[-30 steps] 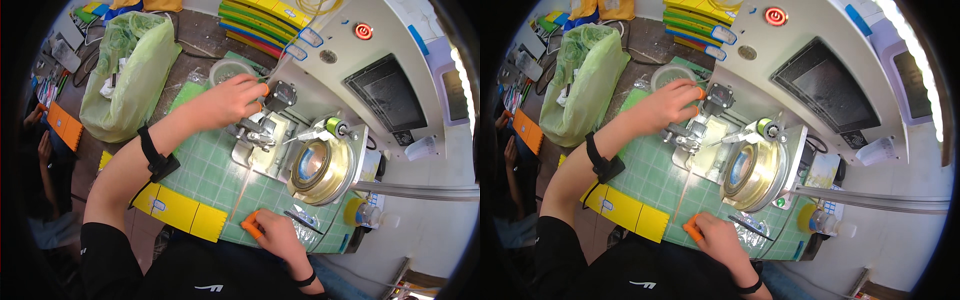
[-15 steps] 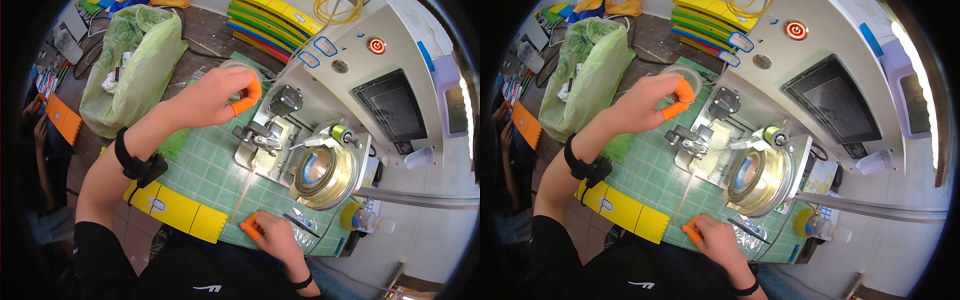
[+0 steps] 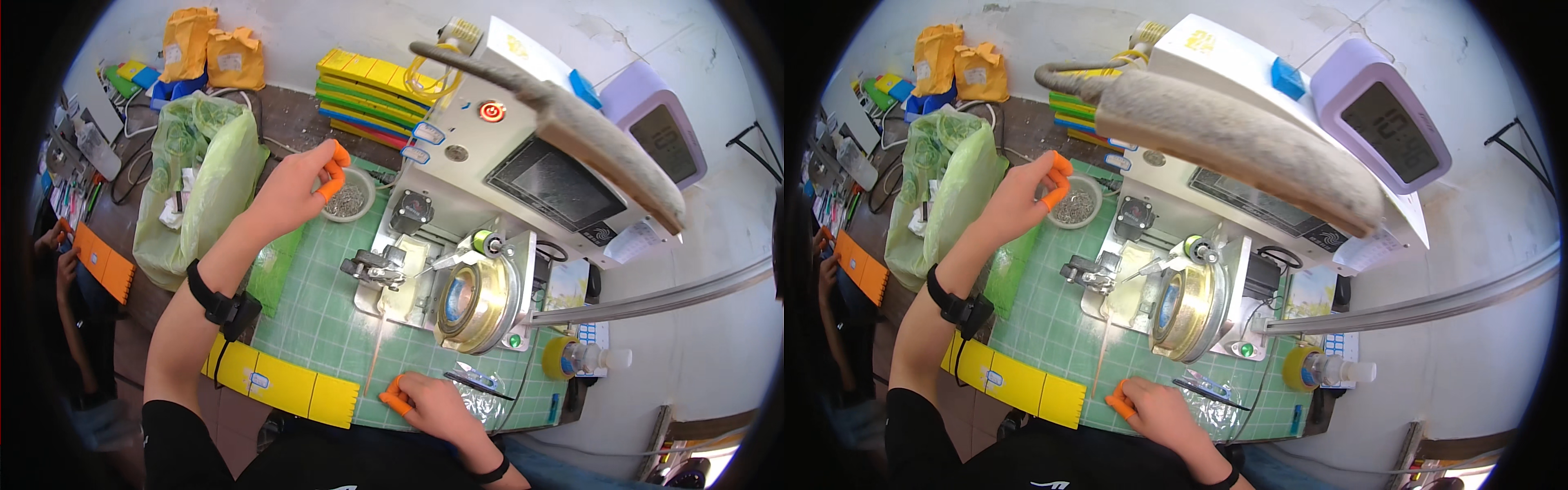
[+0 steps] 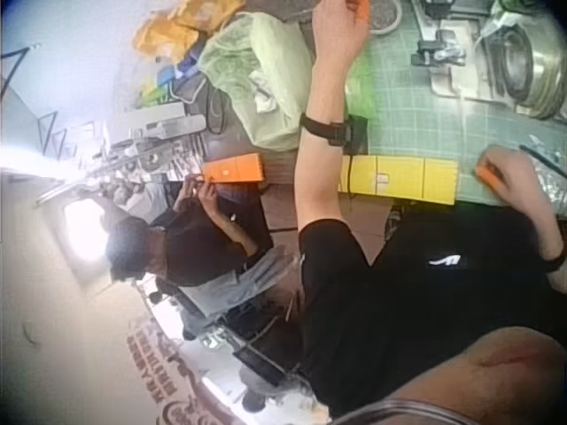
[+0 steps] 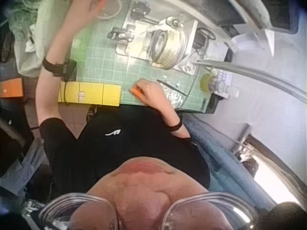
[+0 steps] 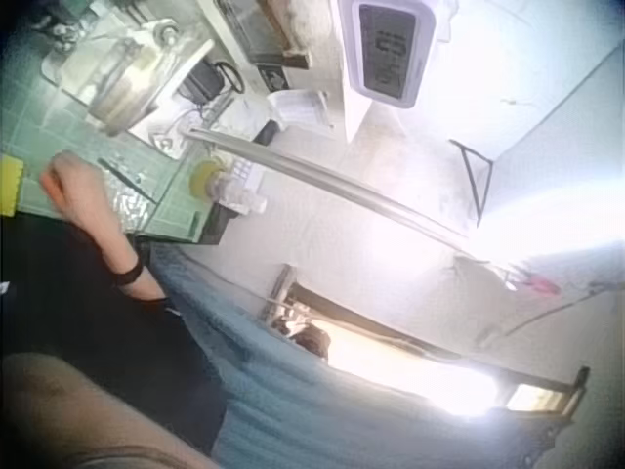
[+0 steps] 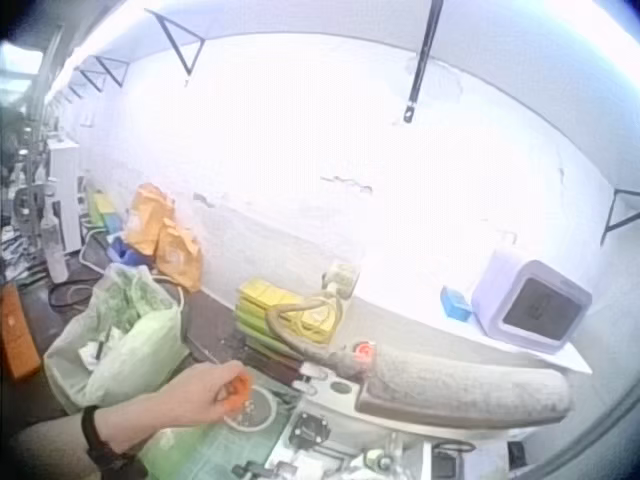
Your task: Manually assembling and gluing small components at a workbench with a machine fixture.
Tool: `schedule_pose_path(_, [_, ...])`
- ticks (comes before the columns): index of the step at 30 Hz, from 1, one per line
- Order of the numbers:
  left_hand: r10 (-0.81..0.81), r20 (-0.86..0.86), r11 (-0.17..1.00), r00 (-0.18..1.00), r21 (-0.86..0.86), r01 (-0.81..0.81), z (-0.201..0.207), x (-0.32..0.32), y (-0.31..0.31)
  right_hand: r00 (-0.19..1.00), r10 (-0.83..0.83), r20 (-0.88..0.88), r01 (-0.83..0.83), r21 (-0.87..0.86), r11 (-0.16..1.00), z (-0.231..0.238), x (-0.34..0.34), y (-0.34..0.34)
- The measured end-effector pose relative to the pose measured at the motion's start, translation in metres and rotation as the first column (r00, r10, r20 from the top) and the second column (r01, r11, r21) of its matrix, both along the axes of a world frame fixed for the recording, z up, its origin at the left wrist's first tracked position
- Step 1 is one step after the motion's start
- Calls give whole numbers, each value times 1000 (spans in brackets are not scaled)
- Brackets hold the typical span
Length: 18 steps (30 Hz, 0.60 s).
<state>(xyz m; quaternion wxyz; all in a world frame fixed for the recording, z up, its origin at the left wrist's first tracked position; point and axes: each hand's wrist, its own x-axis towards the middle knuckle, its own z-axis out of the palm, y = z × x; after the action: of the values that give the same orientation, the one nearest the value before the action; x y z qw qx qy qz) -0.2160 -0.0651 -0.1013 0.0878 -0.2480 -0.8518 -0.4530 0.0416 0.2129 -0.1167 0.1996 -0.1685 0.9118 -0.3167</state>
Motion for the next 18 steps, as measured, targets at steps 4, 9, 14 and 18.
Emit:
schedule_pose_path(4, [-6,-271,970,962,-234,-60,-6,-14,4,1000,-4,-29,4,-10,1000,2,2,1])
schedule_pose_path(9, [-78,148,995,986,-45,86,-4,-10,18,999,-20,-27,19,-53,998,-3,5,5])
schedule_pose_path(14, [-68,141,994,988,-71,79,-9,0,17,1000,-22,-19,21,-54,998,-2,4,4])
schedule_pose_path(18, [-60,73,993,996,-94,67,6,13,12,1000,-10,12,10,-33,999,1,1,4])
